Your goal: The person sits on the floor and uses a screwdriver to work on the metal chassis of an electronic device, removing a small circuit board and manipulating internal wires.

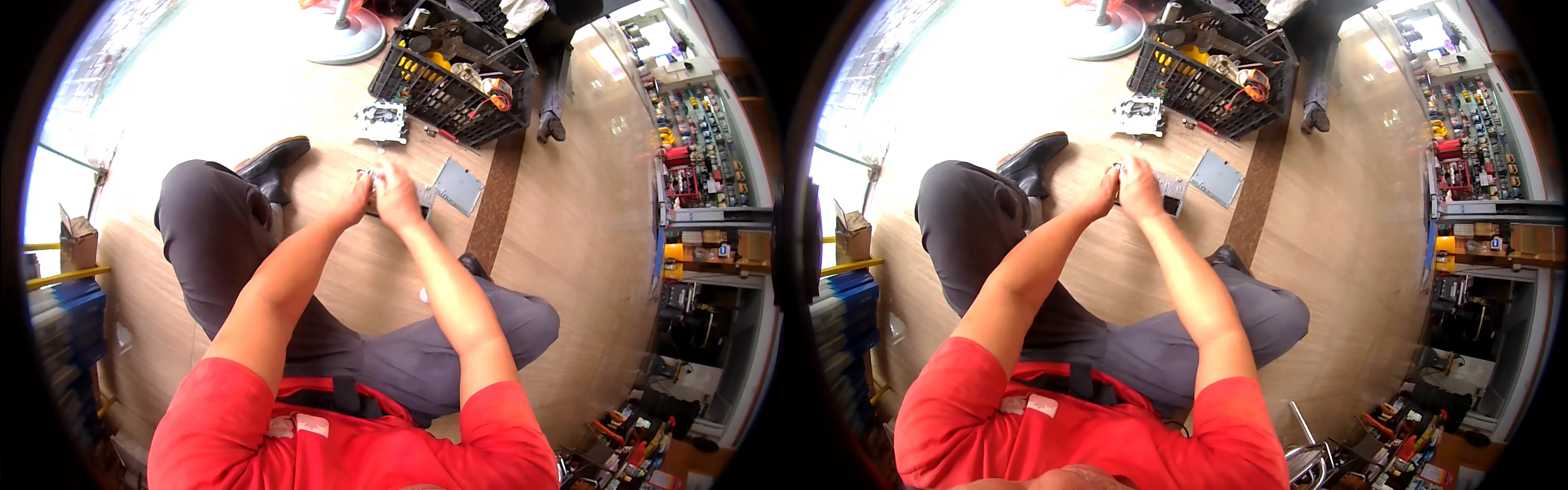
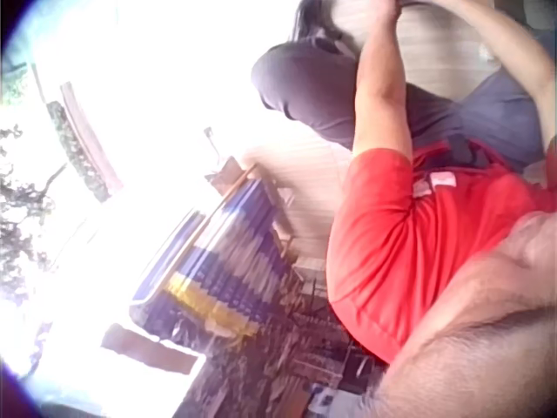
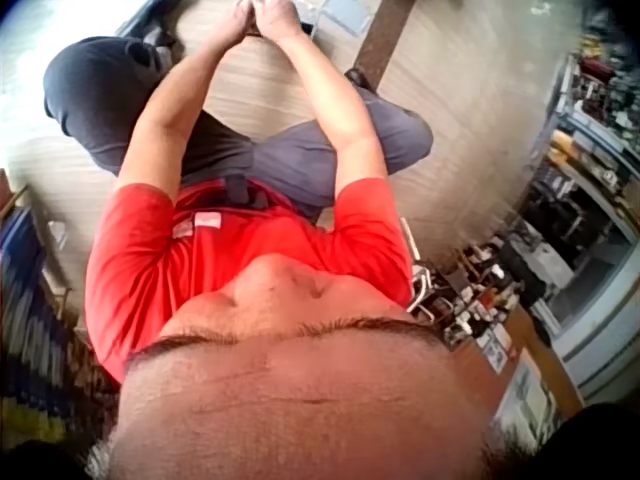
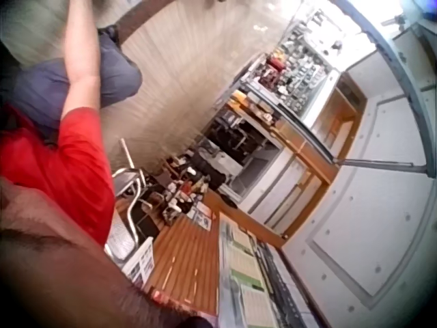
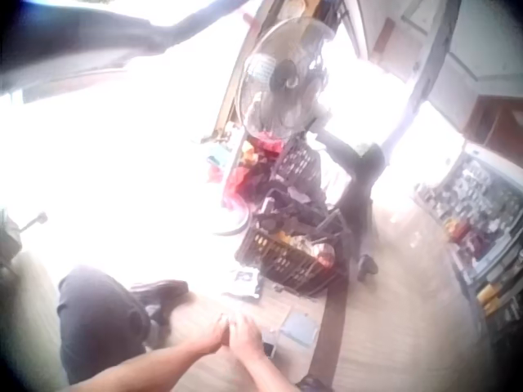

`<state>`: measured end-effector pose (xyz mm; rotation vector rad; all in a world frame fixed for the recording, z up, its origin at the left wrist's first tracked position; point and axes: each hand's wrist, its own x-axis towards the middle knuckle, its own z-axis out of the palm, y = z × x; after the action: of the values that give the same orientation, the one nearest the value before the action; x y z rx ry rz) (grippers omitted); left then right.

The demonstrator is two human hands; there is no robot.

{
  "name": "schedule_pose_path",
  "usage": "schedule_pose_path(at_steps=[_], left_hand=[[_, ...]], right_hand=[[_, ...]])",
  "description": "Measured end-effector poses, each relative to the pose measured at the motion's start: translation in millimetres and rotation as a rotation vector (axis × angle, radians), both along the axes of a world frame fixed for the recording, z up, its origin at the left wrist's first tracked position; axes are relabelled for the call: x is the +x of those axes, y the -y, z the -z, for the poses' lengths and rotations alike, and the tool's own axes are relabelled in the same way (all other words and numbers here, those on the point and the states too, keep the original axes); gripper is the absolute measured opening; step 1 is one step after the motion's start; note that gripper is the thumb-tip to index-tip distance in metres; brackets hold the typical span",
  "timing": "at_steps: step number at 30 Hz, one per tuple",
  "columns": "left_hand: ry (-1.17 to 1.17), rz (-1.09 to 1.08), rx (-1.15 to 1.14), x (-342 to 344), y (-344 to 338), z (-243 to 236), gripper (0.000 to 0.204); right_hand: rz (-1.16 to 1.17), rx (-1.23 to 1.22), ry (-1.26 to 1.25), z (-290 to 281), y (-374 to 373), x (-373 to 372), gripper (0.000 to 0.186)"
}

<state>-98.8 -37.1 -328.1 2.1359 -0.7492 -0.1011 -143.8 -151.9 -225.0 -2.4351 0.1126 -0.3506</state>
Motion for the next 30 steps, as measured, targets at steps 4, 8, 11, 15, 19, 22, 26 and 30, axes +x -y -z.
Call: schedule_pose_path(at_steps=[4, 8, 11, 15, 19, 22, 26, 30], left_hand=[[-0.093, 0.006, 0.018, 18.0, 13.5, -37.7, 0.009], [-0.858, -0.124, -0.365, 32.9, 28.9, -103.4, 0.018], [-1.21, 0.049, -0.692, 37.2, 33.5, -159.9, 0.017], [-1.249, 0.261, -0.785, 39.8, 41.5, -228.5, 0.021], [-1.212, 0.352, -0.715, 42.8, 40.2, -275.7, 0.018], [-1.124, 0.384, -0.608, 45.7, 45.8, -293.6, 0.02], [-1.088, 0.405, -0.538, 56.5, 52.7, -293.9, 0.02], [-1.129, 0.28, -0.54, 67.7, 57.2, -272.0, 0.02]], right_hand=[[0.185, 0.175, 0.15, -44.6, 36.9, 16.6, 0.028], [0.218, 0.672, 0.021, -106.5, 79.9, 20.9, 0.026], [0.036, 0.553, -0.081, -135.8, 86.2, 11.1, 0.024], [-0.087, 0.365, 0.191, -156.1, 71.1, 5.1, 0.015], [-0.075, 0.276, 0.409, -177.5, 75.1, 2.9, 0.008], [-0.028, 0.225, 0.521, -182.4, 76.7, 2.5, 0.01], [-0.027, 0.15, 0.574, -178.9, 77.8, 11.2, 0.014], [-0.079, 0.021, 0.469, -168.5, 80.2, 24.0, 0.013]])
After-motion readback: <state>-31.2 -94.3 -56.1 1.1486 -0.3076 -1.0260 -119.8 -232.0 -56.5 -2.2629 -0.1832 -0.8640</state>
